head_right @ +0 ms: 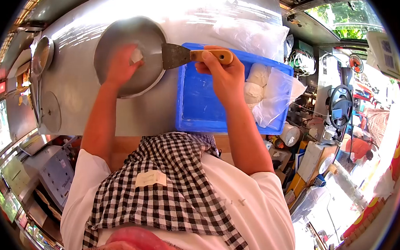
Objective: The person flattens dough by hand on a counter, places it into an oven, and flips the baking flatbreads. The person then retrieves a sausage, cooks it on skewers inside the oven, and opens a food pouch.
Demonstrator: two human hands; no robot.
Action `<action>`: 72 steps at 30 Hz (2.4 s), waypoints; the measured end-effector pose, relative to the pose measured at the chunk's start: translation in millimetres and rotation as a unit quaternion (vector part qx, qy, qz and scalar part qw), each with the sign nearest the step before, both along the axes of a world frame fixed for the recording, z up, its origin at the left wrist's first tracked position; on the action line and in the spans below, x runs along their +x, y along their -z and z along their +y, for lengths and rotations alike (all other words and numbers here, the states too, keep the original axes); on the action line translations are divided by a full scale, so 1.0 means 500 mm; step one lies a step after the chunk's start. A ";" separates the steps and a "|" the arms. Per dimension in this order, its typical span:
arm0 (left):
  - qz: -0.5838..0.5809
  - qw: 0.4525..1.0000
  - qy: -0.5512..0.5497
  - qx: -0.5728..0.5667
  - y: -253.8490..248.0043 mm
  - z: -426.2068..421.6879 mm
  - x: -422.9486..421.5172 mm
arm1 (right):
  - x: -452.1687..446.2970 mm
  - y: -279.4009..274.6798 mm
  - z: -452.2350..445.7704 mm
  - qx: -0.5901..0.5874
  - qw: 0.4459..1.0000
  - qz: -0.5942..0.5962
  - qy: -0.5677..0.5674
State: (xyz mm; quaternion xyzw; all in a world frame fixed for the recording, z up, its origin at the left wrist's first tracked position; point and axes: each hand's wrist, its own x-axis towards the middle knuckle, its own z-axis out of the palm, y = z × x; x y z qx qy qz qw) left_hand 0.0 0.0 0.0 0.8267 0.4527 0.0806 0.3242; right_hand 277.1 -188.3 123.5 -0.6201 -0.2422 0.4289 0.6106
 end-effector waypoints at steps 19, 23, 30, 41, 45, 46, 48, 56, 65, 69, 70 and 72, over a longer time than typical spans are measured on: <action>-0.062 0.968 -0.207 -0.126 0.063 0.062 -0.103 | -0.194 0.108 0.252 -0.181 0.943 -0.266 -0.090; -0.076 0.959 -0.227 -0.150 0.045 0.069 -0.104 | -0.236 0.081 0.257 -0.178 0.941 -0.271 -0.095; -0.117 0.944 -0.206 -0.231 0.045 0.073 -0.086 | -0.252 0.115 0.245 -0.178 0.941 -0.281 -0.062; -0.248 0.765 -0.251 -0.538 -0.046 0.020 -0.078 | -0.233 0.038 0.188 -0.088 0.989 -0.120 0.012; -0.277 0.766 -0.274 -0.511 -0.055 -0.015 -0.081 | -0.210 0.013 0.192 -0.034 0.995 -0.093 -0.020; -0.290 0.761 -0.276 -0.511 -0.054 -0.022 -0.085 | -0.213 0.001 0.191 -0.025 0.996 -0.082 -0.016; -0.313 0.747 -0.267 -0.523 -0.098 -0.038 -0.095 | -0.211 -0.005 0.186 0.002 0.998 -0.060 -0.008; -0.542 0.634 -0.274 -0.479 -0.134 -0.050 -0.279 | -0.195 -0.030 0.181 0.038 0.998 0.047 -0.006; -0.217 0.874 -0.331 -0.283 -0.034 0.056 -0.602 | -0.316 -0.013 0.229 0.024 0.997 0.078 0.016; 0.069 0.978 -0.193 -0.020 0.039 0.100 -0.679 | -0.439 -0.005 0.266 0.016 0.997 0.073 0.019; 0.095 0.978 -0.185 0.000 0.041 0.097 -0.682 | -0.467 -0.001 0.273 0.013 0.997 0.073 0.017; 0.147 0.974 -0.165 0.047 0.035 0.088 -0.693 | -0.520 0.004 0.291 0.012 0.997 0.076 0.014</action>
